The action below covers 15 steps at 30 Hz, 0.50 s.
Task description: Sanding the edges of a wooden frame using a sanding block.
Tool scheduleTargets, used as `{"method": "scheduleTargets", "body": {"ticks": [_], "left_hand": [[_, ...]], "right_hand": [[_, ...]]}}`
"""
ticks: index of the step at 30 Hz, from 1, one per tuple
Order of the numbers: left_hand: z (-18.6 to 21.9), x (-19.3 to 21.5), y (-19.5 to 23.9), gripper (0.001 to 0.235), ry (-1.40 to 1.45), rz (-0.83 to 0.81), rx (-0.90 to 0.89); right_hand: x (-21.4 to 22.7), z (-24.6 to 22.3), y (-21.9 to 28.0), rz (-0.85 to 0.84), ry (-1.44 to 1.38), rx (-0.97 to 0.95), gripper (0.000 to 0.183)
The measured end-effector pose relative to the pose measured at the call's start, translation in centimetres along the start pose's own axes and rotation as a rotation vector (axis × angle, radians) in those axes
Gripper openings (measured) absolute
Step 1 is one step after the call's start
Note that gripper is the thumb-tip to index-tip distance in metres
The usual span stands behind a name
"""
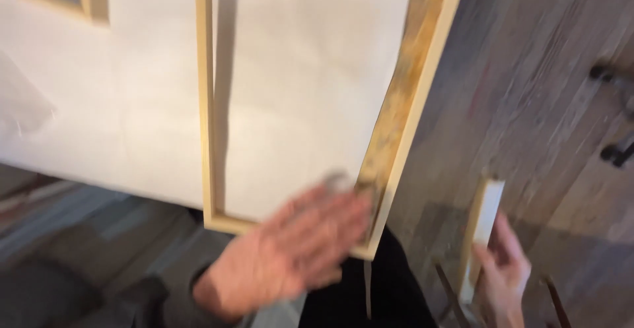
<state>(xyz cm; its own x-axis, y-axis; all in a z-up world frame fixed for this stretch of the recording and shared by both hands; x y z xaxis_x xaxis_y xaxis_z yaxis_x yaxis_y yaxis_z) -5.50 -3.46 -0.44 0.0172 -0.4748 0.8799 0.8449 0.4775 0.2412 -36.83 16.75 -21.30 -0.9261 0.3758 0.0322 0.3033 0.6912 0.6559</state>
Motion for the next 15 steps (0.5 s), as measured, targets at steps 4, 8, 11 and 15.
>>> {"method": "scheduleTargets", "body": {"ticks": [4, 8, 11, 15], "left_hand": [[1.7, 2.9, -1.2, 0.038, 0.219, 0.110, -0.185], [2.9, 3.8, -3.5, 0.040, 0.288, -0.029, -0.337], [1.8, -0.4, -4.7, 0.070, 0.076, 0.092, -0.310], [-1.9, 2.2, -9.0, 0.069, -0.251, -0.075, -0.443]], "right_hand": [[0.6, 2.8, 0.4, 0.085, -0.084, -0.027, 0.078], [0.3, 2.4, 1.9, 0.105, -0.150, 0.022, 0.074], [2.0, 6.0, 1.7, 0.009, -0.200, 0.106, 0.077], [0.3, 2.1, 3.5, 0.140, -0.142, -0.084, 0.076]]}}
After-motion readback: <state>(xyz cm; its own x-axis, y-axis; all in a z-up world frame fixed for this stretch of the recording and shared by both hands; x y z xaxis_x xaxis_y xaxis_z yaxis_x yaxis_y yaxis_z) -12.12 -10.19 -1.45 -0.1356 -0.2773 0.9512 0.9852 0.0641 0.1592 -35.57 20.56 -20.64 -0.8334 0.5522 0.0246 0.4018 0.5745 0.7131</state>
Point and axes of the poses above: each hand's wrist, its own y-axis away from the middle knuckle, its own x-axis out of the back of the hand, z = x × y, the point moved 6 cm from there along -y, towards the middle knuckle, and after that the axes turned 1 degree about -x, right-handed, at the moved point
